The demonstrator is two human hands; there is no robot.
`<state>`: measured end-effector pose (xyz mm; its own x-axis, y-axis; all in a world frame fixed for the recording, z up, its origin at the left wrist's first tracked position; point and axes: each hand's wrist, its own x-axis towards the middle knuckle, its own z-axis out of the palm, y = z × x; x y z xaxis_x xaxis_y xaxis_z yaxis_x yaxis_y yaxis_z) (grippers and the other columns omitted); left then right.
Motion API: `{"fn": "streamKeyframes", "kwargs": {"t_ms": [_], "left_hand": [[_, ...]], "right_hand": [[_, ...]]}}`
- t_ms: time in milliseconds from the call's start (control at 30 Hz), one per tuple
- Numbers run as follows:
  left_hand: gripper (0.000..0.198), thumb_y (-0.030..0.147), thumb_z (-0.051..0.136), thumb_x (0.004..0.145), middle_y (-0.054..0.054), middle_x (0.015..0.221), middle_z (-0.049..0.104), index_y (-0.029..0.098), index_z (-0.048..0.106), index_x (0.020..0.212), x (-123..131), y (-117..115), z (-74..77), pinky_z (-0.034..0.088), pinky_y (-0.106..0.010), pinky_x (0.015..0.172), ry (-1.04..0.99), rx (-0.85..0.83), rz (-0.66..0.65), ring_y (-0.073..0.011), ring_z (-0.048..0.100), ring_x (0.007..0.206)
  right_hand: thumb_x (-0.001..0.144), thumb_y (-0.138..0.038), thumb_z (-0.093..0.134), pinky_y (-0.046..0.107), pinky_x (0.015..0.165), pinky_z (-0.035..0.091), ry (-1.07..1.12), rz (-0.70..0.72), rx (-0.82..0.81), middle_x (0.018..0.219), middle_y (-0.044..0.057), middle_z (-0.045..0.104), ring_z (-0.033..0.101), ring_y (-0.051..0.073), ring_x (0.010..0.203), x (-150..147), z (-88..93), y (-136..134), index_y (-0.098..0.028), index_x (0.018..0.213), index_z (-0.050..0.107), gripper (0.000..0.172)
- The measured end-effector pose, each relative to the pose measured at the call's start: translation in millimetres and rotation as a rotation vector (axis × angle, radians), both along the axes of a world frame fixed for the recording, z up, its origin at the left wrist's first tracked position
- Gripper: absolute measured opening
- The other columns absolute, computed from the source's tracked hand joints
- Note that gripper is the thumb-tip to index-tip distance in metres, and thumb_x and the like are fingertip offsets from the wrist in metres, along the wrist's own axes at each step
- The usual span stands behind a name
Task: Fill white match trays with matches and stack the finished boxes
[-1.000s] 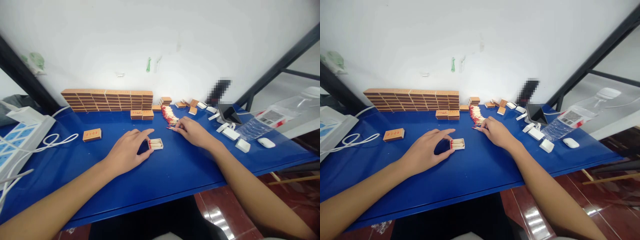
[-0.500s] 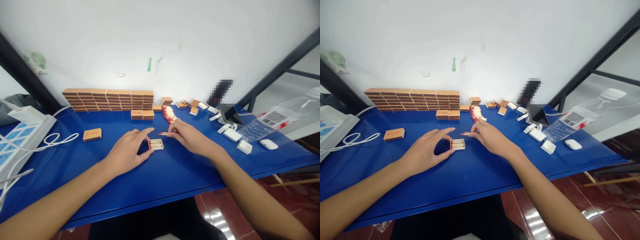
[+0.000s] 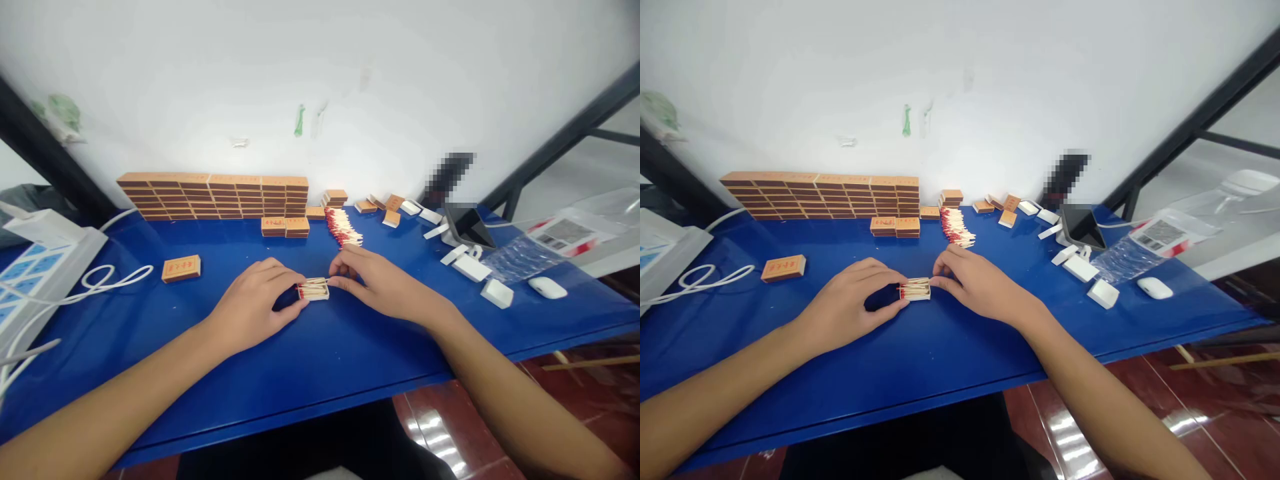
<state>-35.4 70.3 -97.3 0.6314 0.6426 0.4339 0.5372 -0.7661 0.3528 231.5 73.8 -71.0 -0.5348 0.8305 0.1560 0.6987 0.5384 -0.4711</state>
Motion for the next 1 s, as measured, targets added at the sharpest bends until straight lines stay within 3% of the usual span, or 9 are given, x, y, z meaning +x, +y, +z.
{"fn": "streamKeyframes", "kwargs": {"t_ms": [533,767,1000], "left_hand": [[0.019,0.03,0.07,0.097,-0.004,0.107,0.077,0.023,0.07,0.114,-1,-1,1.0,0.056,-0.043,0.093,0.004,-0.016,0.037,-0.0245,0.069,0.103],[0.026,0.032,0.072,0.095,-0.002,0.112,0.073,0.025,0.061,0.118,-1,-2,0.4,0.056,-0.043,0.096,0.005,-0.066,0.083,-0.0238,0.068,0.105],[0.023,0.033,0.071,0.096,-0.001,0.111,0.073,0.025,0.062,0.115,-1,-3,0.7,0.056,-0.042,0.095,0.017,-0.05,0.082,-0.0232,0.068,0.105]], "right_hand": [[0.109,-0.029,0.054,0.033,0.078,0.045,-0.041,0.063,0.005,0.103,0.005,0.063,0.058,0.019,0.087,-14,-0.9,0,-0.02,0.096,0.059,0.017],[0.108,-0.026,0.054,0.032,0.075,0.045,-0.067,0.078,0.011,0.104,0.005,0.062,0.059,0.018,0.084,-17,-0.4,-4,-0.02,0.098,0.061,0.014],[0.106,-0.023,0.057,0.031,0.074,0.044,-0.017,0.063,0.061,0.103,0.004,0.061,0.058,0.016,0.082,-21,0.4,-6,-0.019,0.103,0.064,0.009]]}}
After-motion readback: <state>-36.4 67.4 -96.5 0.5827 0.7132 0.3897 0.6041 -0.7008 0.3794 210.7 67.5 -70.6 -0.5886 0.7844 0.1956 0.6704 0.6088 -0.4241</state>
